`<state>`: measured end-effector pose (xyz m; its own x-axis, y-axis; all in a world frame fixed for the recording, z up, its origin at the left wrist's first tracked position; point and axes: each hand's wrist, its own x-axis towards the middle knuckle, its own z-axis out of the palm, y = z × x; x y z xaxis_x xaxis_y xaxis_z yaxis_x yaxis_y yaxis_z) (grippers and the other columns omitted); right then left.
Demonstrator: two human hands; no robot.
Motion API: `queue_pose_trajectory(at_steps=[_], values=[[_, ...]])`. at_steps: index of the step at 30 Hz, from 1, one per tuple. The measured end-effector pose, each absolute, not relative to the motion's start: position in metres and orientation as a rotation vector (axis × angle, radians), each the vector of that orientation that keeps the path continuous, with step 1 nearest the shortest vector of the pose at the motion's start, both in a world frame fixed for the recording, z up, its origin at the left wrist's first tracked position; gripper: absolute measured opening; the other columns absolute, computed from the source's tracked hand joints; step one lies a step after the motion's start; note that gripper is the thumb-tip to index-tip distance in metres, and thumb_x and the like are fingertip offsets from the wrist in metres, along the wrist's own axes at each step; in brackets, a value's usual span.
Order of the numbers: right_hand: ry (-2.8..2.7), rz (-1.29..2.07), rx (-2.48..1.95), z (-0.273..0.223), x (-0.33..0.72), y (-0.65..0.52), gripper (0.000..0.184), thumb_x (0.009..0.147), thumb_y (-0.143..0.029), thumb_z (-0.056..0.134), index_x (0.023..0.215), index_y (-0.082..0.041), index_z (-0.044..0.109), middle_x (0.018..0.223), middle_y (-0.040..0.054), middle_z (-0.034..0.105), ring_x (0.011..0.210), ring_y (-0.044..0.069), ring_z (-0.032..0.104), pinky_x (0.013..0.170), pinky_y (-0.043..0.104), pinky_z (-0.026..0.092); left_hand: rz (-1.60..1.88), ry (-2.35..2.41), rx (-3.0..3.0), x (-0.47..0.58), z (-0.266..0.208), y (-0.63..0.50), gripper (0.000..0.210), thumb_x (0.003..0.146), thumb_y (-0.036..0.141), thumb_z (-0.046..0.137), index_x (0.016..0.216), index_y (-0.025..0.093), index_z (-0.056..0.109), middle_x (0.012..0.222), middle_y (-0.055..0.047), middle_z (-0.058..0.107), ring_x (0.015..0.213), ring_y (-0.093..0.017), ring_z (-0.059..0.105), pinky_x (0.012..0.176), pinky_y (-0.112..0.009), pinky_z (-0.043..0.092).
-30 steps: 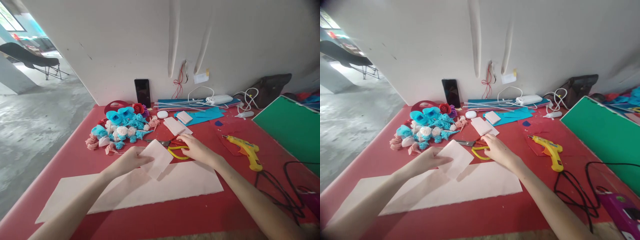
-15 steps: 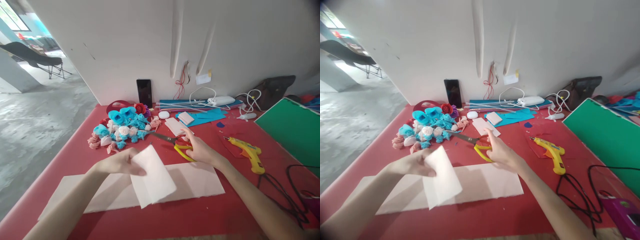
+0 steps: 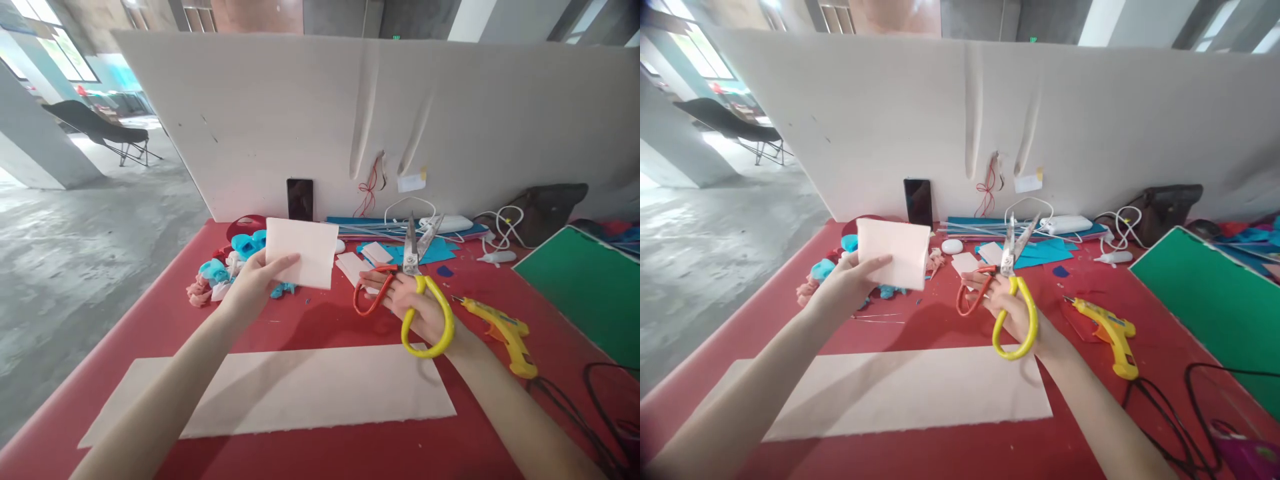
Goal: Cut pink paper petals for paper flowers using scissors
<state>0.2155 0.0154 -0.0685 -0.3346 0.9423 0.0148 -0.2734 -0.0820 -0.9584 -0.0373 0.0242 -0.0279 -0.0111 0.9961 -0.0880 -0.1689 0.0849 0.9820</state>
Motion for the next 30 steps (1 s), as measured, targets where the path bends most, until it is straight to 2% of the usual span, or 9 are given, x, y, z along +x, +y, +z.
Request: queue_pose_trajectory(at_steps=[1, 3, 5, 8, 12, 19, 25, 30], values=[[-1.223, 1.642, -0.798, -0.067, 0.216, 0.014, 0.05, 0.056, -0.013, 0.05, 0.106, -0.019, 0.052, 0.104, 0.008, 0.064, 0.091, 0.02, 0.062, 0.072, 0.031, 0.049, 1.287, 1.092, 0.991, -0.035, -0.029, 0.029, 0.028, 0.068, 0.029, 0.07, 0.094, 0.018, 0.066, 0.094, -0.005, 0.071, 0.087, -0.02, 0.066, 0.071, -0.022, 0.054], [-1.292, 1.793, -0.725, -0.063, 0.22, 0.01, 0.056, 0.055, -0.015, 0.046, 0.112, -0.015, 0.051, 0.098, 0.011, 0.067, 0.08, 0.022, 0.065, 0.068, 0.036, 0.05, 1.342, 1.024, 0.928, -0.033, -0.032, 0.036, 0.025, 0.07, 0.026, 0.069, 0.093, 0.016, 0.067, 0.096, -0.006, 0.071, 0.088, -0.018, 0.066, 0.073, -0.021, 0.055], [-1.422, 2.081, -0.61, -0.059, 0.227, 0.008, 0.054, 0.066, -0.019, 0.041, 0.118, -0.007, 0.048, 0.087, 0.0144, 0.069, 0.064, 0.022, 0.065, 0.063, 0.04, 0.049, 1.33, 0.974, 0.86, -0.031, -0.037, 0.041, 0.021, 0.07, 0.022, 0.069, 0.09, 0.015, 0.068, 0.093, -0.005, 0.071, 0.084, -0.016, 0.066, 0.069, -0.017, 0.055], [-1.565, 2.377, -0.432, -0.055, 0.236, 0.006, 0.054, 0.076, -0.019, 0.037, 0.128, -0.006, 0.038, 0.09, 0.0169, 0.068, 0.055, 0.02, 0.064, 0.059, 0.04, 0.049, 1.291, 0.942, 0.788, -0.032, -0.045, 0.045, 0.017, 0.07, 0.018, 0.069, 0.086, 0.013, 0.068, 0.087, -0.004, 0.072, 0.076, -0.012, 0.066, 0.065, -0.014, 0.054], [-1.568, 2.42, -0.463, -0.052, 0.239, 0.007, 0.052, 0.078, -0.022, 0.038, 0.129, -0.009, 0.038, 0.091, 0.0155, 0.068, 0.052, 0.019, 0.062, 0.053, 0.036, 0.048, 1.282, 0.882, 0.771, -0.034, -0.049, 0.047, 0.018, 0.071, 0.018, 0.068, 0.088, 0.012, 0.067, 0.086, -0.004, 0.072, 0.074, -0.012, 0.066, 0.066, -0.015, 0.054], [-1.608, 2.416, -0.638, -0.042, 0.238, 0.007, 0.055, 0.078, -0.03, 0.042, 0.129, -0.012, 0.036, 0.089, 0.0127, 0.068, 0.053, 0.019, 0.062, 0.053, 0.033, 0.047, 1.182, 0.816, 0.865, -0.032, -0.048, 0.042, 0.019, 0.07, 0.019, 0.069, 0.088, 0.012, 0.067, 0.086, -0.006, 0.072, 0.07, -0.013, 0.066, 0.063, -0.017, 0.052], [-1.583, 2.39, -0.666, -0.03, 0.237, 0.002, 0.054, 0.077, -0.029, 0.043, 0.128, -0.012, 0.036, 0.085, 0.0111, 0.068, 0.056, 0.02, 0.062, 0.054, 0.032, 0.045, 1.04, 0.813, 0.881, -0.033, -0.049, 0.04, 0.021, 0.067, 0.019, 0.071, 0.087, 0.015, 0.068, 0.087, -0.006, 0.072, 0.078, -0.018, 0.066, 0.068, -0.023, 0.052], [-1.617, 2.381, -0.691, -0.028, 0.237, 0.0, 0.055, 0.078, -0.03, 0.041, 0.129, -0.011, 0.034, 0.085, 0.0108, 0.068, 0.059, 0.02, 0.063, 0.058, 0.033, 0.045, 1.033, 0.88, 0.922, -0.032, -0.048, 0.04, 0.012, 0.062, 0.019, 0.074, 0.07, 0.013, 0.067, 0.073, -0.005, 0.071, 0.067, -0.015, 0.064, 0.061, -0.021, 0.05]])
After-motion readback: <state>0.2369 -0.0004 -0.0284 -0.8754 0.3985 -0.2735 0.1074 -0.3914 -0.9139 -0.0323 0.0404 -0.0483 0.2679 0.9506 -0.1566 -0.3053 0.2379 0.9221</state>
